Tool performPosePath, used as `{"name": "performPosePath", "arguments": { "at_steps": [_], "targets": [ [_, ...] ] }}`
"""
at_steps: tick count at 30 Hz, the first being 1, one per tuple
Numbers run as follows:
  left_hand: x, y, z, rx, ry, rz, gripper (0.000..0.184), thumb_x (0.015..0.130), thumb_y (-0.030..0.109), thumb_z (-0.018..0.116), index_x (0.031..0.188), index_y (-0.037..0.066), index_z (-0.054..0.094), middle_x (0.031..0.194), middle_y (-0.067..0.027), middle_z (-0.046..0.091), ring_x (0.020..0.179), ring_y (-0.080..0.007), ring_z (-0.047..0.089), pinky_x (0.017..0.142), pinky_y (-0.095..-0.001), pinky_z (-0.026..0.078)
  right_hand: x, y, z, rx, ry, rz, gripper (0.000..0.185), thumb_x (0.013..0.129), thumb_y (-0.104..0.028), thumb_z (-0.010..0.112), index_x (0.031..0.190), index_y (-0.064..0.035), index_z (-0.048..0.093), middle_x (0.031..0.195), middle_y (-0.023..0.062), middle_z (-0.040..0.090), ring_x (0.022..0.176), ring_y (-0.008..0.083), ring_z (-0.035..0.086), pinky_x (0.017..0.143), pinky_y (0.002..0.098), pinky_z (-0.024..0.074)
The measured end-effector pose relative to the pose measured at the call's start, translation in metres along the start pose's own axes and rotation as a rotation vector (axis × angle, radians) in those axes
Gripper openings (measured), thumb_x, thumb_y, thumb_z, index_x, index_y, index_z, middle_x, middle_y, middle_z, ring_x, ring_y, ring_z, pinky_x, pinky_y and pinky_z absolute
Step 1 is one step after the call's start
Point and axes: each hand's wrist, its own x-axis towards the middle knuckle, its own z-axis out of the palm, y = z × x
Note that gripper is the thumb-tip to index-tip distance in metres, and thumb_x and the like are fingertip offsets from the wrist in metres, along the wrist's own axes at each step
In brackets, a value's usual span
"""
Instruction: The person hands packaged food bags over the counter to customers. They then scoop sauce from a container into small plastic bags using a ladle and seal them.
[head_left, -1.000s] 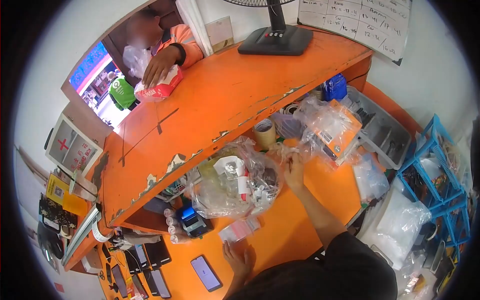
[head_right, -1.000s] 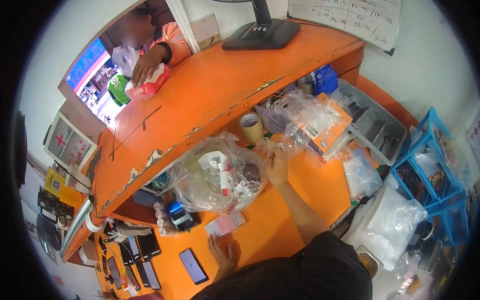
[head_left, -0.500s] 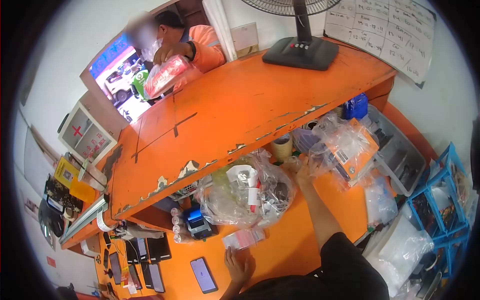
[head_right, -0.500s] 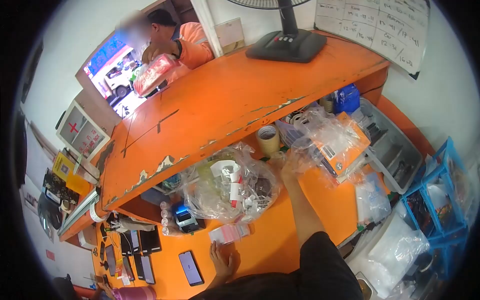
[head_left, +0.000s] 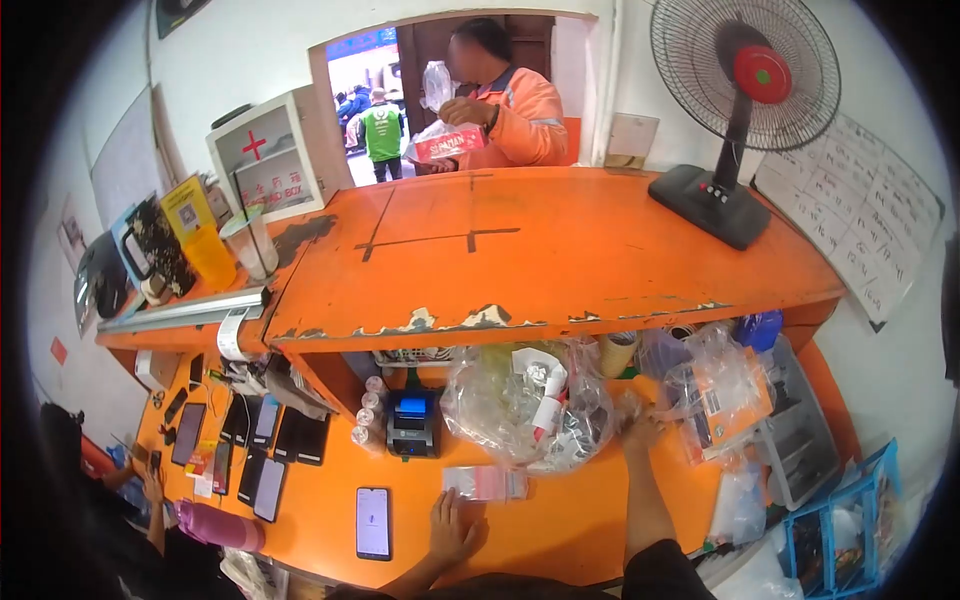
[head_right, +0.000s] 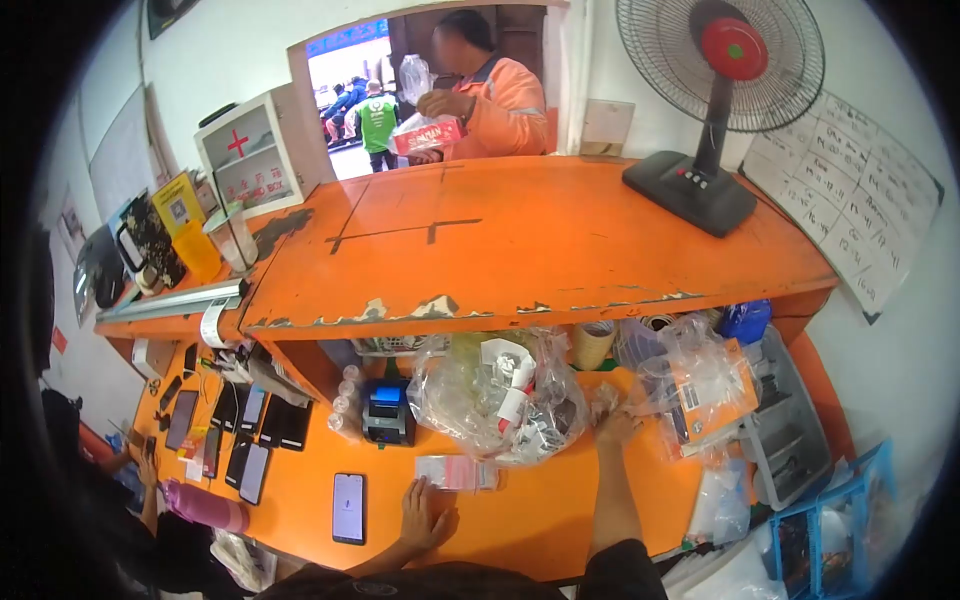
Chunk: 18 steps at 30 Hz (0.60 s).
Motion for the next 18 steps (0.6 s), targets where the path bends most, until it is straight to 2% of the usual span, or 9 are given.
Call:
{"name": "performPosePath", "arguments": {
  "at_steps": [3, 5, 6, 8, 10, 13, 15, 17, 18],
  "targets": [
    [0.0, 0.002, -0.001, -0.001, 0.013, -0.018, 0.064, 0.078, 0.031, 0.056, 0.123, -0.008, 0.034, 0.128, -0.0284, 0.033, 0.117, -0.0458, 0.032, 0.098, -0.0519, 0.024, -0.019, -0.009, -0.04, 0.039, -0.104, 0.064, 0.045, 0.079, -0.027, 0.057, 0.113, 0.001, 0.048, 0.12, 0.0214, 0.048, 0.104, 0.0318, 0.05, 0.089, 0.0414, 0.0367],
    [0.0, 0.001, -0.001, -0.005, -0.023, -0.041, 0.064, 0.078, 0.032, 0.056, 0.123, -0.008, 0.034, 0.128, -0.0283, 0.033, 0.117, -0.0457, 0.031, 0.098, -0.0517, 0.024, -0.012, 0.0, -0.028, 0.305, -0.167, 0.198, 0.041, 0.079, -0.022, 0.06, 0.113, -0.0014, 0.049, 0.099, 0.0155, 0.06, 0.081, 0.0285, 0.058, 0.07, 0.0355, 0.0453],
    [-0.002, 0.0, 0.0, -0.01, -0.012, -0.049, 0.064, 0.078, 0.032, 0.056, 0.123, -0.008, 0.034, 0.128, -0.0283, 0.033, 0.117, -0.0457, 0.031, 0.098, -0.0517, 0.024, -0.005, 0.002, -0.017, 0.3, -0.163, 0.185, 0.041, 0.079, -0.022, 0.06, 0.113, -0.0014, 0.049, 0.099, 0.0155, 0.06, 0.081, 0.0285, 0.058, 0.07, 0.0355, 0.0453],
    [-0.002, -0.002, 0.002, -0.013, -0.02, -0.036, 0.064, 0.078, 0.032, 0.056, 0.122, -0.008, 0.034, 0.129, -0.0283, 0.032, 0.117, -0.0455, 0.03, 0.098, -0.0516, 0.024, 0.013, 0.003, 0.01, 1.243, 0.103, -0.079, 0.04, 0.078, -0.012, 0.058, 0.112, 0.0041, 0.047, 0.111, 0.0193, 0.054, 0.1, 0.0265, 0.052, 0.09, 0.0374, 0.0363],
    [-0.002, -0.002, 0.004, -0.035, 0.005, -0.036, 0.063, 0.078, 0.032, 0.056, 0.122, -0.008, 0.035, 0.128, -0.0282, 0.032, 0.117, -0.0454, 0.03, 0.098, -0.0516, 0.025, 0.021, -0.02, -0.033, 1.128, 0.022, -0.143, 0.038, 0.079, -0.009, 0.056, 0.114, 0.0043, 0.046, 0.109, 0.0178, 0.054, 0.099, 0.025, 0.052, 0.088, 0.0347, 0.0377],
    [-0.003, -0.003, 0.005, -0.048, 0.018, -0.031, 0.062, 0.077, 0.031, 0.057, 0.122, -0.007, 0.036, 0.128, -0.028, 0.032, 0.117, -0.0453, 0.03, 0.097, -0.0515, 0.025, -0.001, -0.079, -0.128, 1.367, -0.118, -0.219, 0.034, 0.082, -0.004, 0.051, 0.115, 0.0037, 0.046, 0.105, 0.0148, 0.054, 0.097, 0.0215, 0.051, 0.085, 0.0319, 0.0403],
    [-0.001, -0.005, 0.004, -0.043, 0.004, -0.032, 0.062, 0.077, 0.031, 0.057, 0.121, -0.007, 0.036, 0.128, -0.0279, 0.032, 0.117, -0.0452, 0.031, 0.097, -0.0514, 0.026, -0.013, -0.114, -0.152, 1.268, 0.228, -0.642, 0.033, 0.085, -0.005, 0.05, 0.117, 0.0014, 0.045, 0.104, 0.0094, 0.053, 0.093, 0.0128, 0.05, 0.072, 0.0242, 0.0447],
    [-0.001, -0.001, 0.001, -0.04, 0.019, -0.033, 0.061, 0.076, 0.03, 0.057, 0.121, -0.006, 0.037, 0.128, -0.0276, 0.033, 0.117, -0.0453, 0.031, 0.097, -0.051, 0.026, -0.04, -0.143, -0.177, 1.466, -0.191, -0.435, 0.044, 0.084, -0.009, 0.053, 0.124, 0.0003, 0.037, 0.112, 0.0112, 0.049, 0.095, 0.0145, 0.05, 0.077, 0.0275, 0.0447],
    [-0.002, 0.003, -0.001, -0.043, 0.009, -0.044, 0.061, 0.076, 0.03, 0.057, 0.121, -0.006, 0.037, 0.128, -0.0276, 0.033, 0.117, -0.0453, 0.031, 0.097, -0.051, 0.026, -0.05, -0.155, -0.174, 1.46, -0.203, -0.427, 0.044, 0.084, -0.009, 0.053, 0.124, 0.0003, 0.037, 0.112, 0.0112, 0.049, 0.095, 0.0145, 0.05, 0.077, 0.0275, 0.0447]
  ]
}}
